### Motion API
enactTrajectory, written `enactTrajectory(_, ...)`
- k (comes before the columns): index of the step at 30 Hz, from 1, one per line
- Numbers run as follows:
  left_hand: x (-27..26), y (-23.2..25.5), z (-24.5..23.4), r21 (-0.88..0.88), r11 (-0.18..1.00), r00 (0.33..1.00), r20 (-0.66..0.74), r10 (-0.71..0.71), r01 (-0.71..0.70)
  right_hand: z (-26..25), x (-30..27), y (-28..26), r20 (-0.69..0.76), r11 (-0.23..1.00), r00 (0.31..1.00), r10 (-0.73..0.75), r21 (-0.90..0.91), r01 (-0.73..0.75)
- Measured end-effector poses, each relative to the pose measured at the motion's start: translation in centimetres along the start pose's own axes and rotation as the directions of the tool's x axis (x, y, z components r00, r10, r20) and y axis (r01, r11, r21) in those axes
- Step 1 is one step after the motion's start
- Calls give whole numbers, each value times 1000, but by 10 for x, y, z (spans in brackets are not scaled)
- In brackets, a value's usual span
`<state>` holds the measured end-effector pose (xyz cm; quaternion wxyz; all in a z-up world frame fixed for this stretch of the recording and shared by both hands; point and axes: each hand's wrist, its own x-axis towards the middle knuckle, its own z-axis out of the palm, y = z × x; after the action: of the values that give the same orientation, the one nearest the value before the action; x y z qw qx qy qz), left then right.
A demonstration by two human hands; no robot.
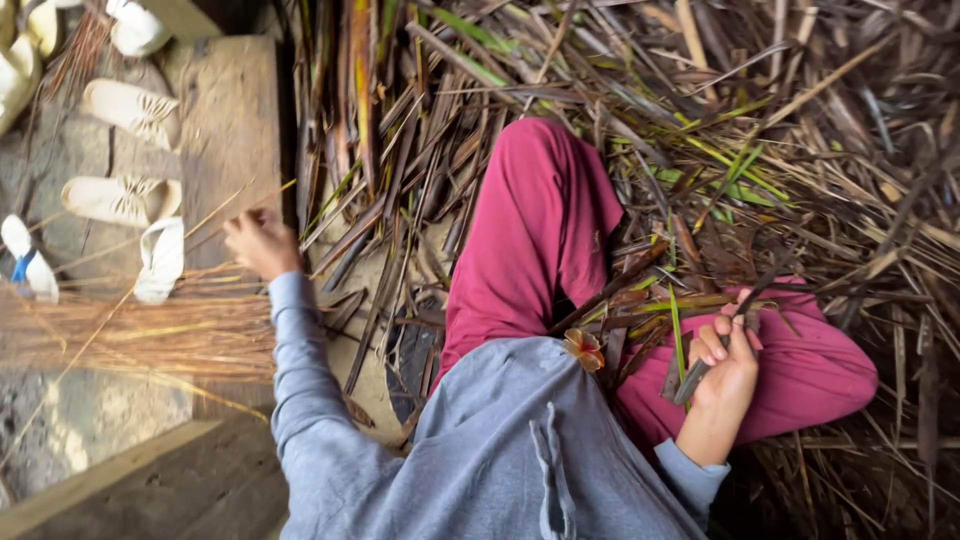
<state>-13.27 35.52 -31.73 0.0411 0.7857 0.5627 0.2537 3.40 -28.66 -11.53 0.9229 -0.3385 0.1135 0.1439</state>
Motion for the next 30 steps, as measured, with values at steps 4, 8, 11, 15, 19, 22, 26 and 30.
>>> enactTrajectory(4, -1, 97, 73, -32, 997, 983, 164, 78, -73, -39, 16, 3, -70, 990, 997, -28, -141, 18)
enactTrajectory(8, -6, 158, 135, -88, 993, 927, 373, -45, 84, -20, 9, 5, -76, 986, 996, -45, -162, 33)
enactTrajectory(11, 5, 192, 147, -61, 985, 882, 457, -115, 160, 20, 0, 2, -75, 983, 995, -62, -176, 48)
enactTrajectory(15, 16, 205, 150, -38, 995, 896, 440, -67, 93, 20, -3, 6, -67, 984, 996, -58, -173, 45)
enactTrajectory(19, 24, 189, 152, -86, 994, 891, 453, -19, 65, 2, 6, 10, -65, 983, 997, -34, -181, 22)
enactTrajectory(22, 39, 196, 129, -133, 987, 897, 440, -27, 95, -23, 14, 13, -71, 980, 997, -38, -197, 24)
enactTrajectory(26, 67, 184, 136, -356, 917, 939, 341, -52, 180, 22, -2, 8, -82, 944, 991, -103, -321, 72)
enactTrajectory(30, 84, 185, 88, -510, 860, 991, 126, 48, 24, 41, -7, 8, -28, 897, 995, -94, -436, 72)
